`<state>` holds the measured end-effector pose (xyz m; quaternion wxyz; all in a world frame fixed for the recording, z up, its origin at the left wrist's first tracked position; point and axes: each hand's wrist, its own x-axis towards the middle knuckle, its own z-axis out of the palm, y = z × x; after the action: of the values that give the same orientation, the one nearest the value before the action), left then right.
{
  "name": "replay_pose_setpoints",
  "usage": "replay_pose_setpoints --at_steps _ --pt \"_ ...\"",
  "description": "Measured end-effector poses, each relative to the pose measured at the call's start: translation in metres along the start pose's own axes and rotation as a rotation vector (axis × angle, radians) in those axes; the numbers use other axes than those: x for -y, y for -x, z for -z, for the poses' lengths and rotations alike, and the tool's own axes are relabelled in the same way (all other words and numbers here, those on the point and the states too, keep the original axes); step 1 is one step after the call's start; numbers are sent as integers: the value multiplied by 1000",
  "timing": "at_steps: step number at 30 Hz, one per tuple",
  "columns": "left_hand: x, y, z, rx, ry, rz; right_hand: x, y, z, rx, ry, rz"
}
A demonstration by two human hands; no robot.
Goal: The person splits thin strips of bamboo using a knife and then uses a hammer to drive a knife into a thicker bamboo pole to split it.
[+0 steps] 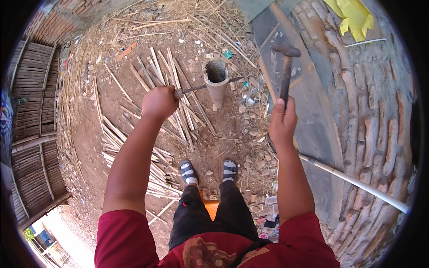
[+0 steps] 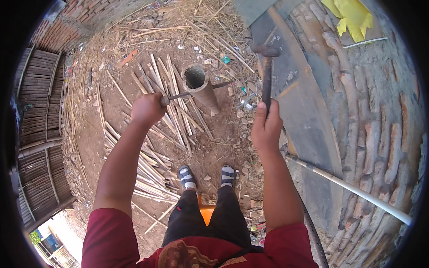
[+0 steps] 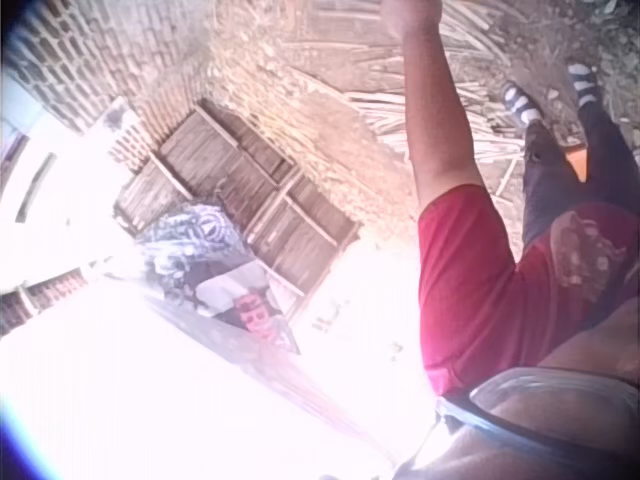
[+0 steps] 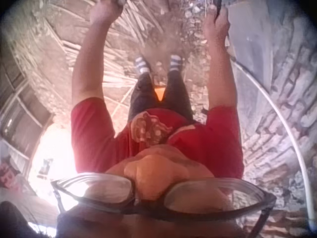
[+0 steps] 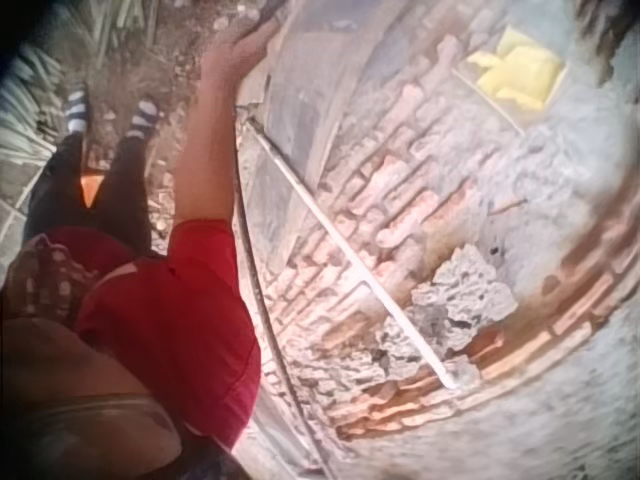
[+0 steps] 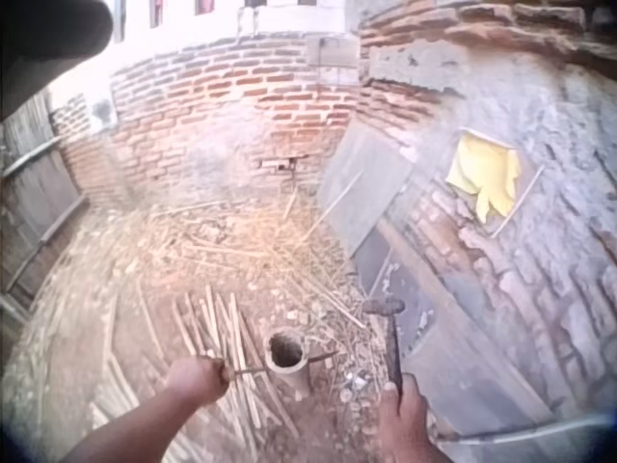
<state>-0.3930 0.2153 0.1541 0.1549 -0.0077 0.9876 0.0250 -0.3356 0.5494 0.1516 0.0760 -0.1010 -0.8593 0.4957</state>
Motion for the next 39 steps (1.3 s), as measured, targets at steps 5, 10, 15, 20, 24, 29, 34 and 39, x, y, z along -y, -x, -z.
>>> replay_pose_setpoints --at_steps 5,10,15,20,24,29,34,39 --pt "-10 -2 2 0 9 -10 -58 30 -30 91 236 13" --pt "9 8 -7 0 31 42 -9 14 -5 5 33 -52" --pt "-3 5 -3 -15 53 27 -54 32 -31 110 243 3" --pt "6 2 -9 -25 63 83 -60 42 -24 191 195 -12" --pt "8 4 -9 -31 35 63 -24 29 -12 46 -5 -27" --pt "-4 0 -6 -18 17 56 -42 14 -25 149 208 -48" --pt "5 7 -10 -18 27 77 -11 5 7 7 -179 -37" --pt "-8 3 -5 -13 44 50 -74 27 -28 200 381 93"
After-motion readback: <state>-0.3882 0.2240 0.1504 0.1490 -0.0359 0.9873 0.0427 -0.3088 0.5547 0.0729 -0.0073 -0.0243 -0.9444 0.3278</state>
